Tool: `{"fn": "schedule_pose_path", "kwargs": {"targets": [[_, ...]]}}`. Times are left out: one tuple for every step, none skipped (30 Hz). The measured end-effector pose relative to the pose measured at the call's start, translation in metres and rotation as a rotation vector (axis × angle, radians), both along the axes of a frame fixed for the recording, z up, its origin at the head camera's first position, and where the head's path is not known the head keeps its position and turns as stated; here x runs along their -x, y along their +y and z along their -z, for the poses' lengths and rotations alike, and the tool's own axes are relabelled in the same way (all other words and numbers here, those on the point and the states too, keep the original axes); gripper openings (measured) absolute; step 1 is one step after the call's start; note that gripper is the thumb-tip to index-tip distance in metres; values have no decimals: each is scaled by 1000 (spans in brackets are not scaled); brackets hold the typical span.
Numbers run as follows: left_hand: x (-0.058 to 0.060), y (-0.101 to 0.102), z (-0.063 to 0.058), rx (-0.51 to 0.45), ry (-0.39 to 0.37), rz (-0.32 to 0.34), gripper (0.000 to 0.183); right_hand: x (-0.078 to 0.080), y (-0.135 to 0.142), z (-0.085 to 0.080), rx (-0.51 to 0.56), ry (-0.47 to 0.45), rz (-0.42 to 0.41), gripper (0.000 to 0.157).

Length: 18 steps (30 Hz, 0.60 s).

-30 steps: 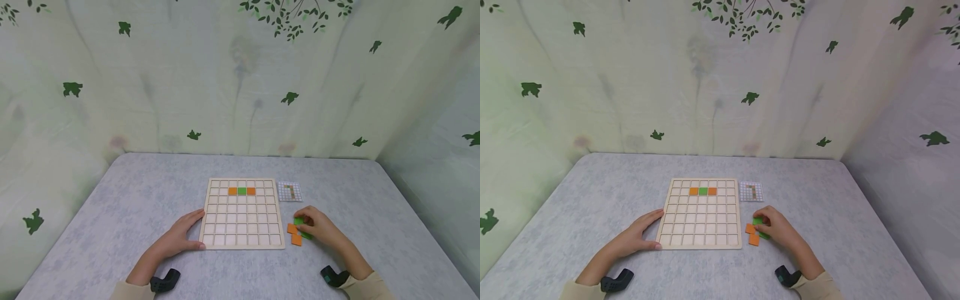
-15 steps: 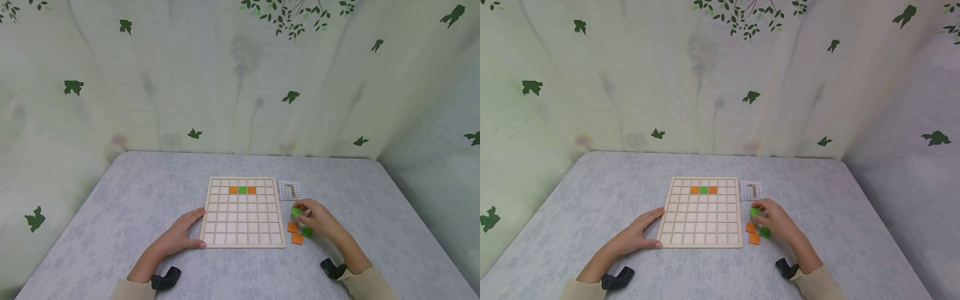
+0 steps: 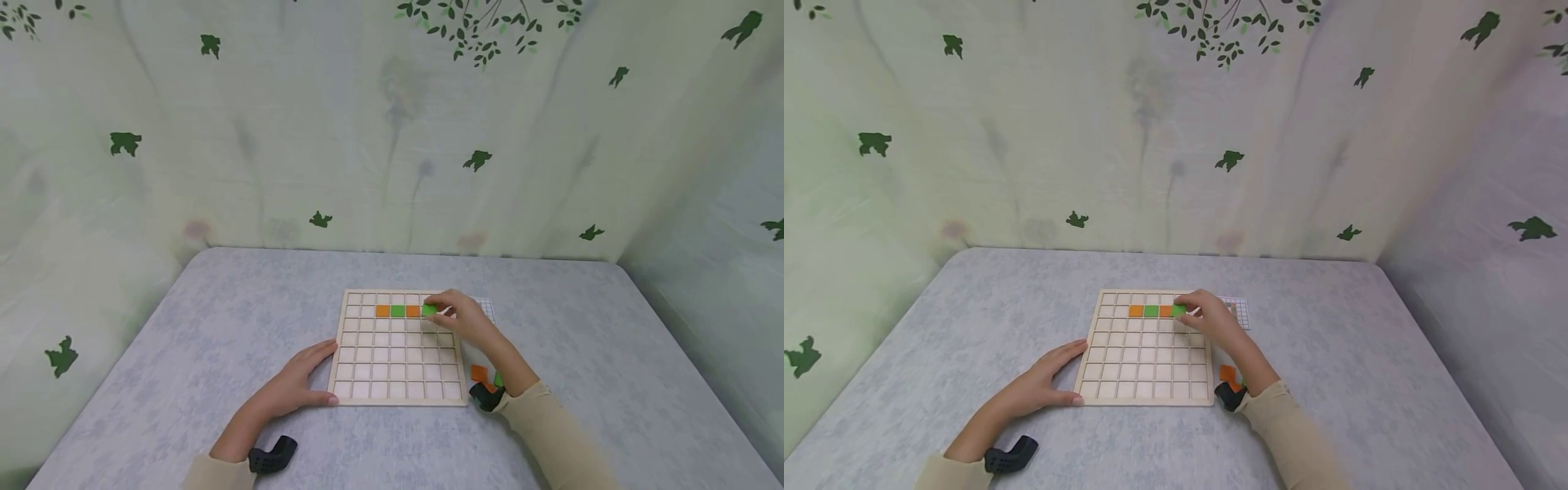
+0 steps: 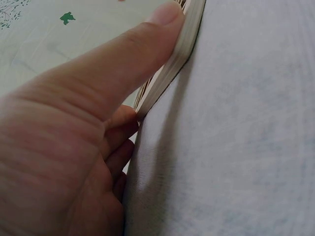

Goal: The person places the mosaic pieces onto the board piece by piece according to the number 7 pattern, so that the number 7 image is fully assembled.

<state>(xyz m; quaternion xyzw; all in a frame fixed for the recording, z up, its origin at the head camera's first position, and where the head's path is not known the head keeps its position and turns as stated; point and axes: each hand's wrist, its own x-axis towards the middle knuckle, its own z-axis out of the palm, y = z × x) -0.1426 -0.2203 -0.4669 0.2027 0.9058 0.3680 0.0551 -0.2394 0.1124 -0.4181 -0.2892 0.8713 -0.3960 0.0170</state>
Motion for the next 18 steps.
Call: {"fn": "schedule_pose_path", "kwargs": {"targets": [[0,0,0,-2,-1,0,95,2,-5,3,-2,-19,-3,35],[0,0,0,-4,-4,0,96,4,-9,6,-7,-42,-1,36],[0,0,0,-4,-7,-2,96,6,-13,9,-9,-72,8,35],[0,0,0,-5,-10,-3,97,7,-16,11,-5,-106,17,34],[0,0,0,-5,-15,-5,97,9,-18,14,-5,-140,30,33],[0,0,0,-3,-17,-6,97,10,-20,16,-4,-171,45,31],[0,0,0,0,-18,-6,98,11,-22,19,-7,-198,61,30],[0,0,-1,2,-17,-7,98,12,-23,21,-15,-212,68,28],[0,0,-1,5,-19,-9,98,13,-24,24,-24,-216,68,26],[0,0,0,5,-20,-11,98,15,-25,26,-33,-210,59,25],[-1,-1,0,7,-15,-11,98,16,-25,29,-45,-197,45,23],[-1,0,-1,6,-15,-12,97,16,-26,31,-55,-180,29,22],[-1,0,0,7,-11,-10,97,17,-26,33,-62,-166,15,21],[-1,0,0,7,-9,-10,97,17,-26,34,-65,-154,1,20],[-1,0,0,8,-9,-11,97,17,-27,35,-66,-148,-4,19],[-1,0,0,7,-8,-11,97,18,-28,35,-67,-142,-7,18],[-1,1,0,10,-5,-9,96,18,-28,36,-70,-140,-8,17],[-1,1,0,12,-7,-11,97,18,-29,36,-70,-140,-5,17]]}}
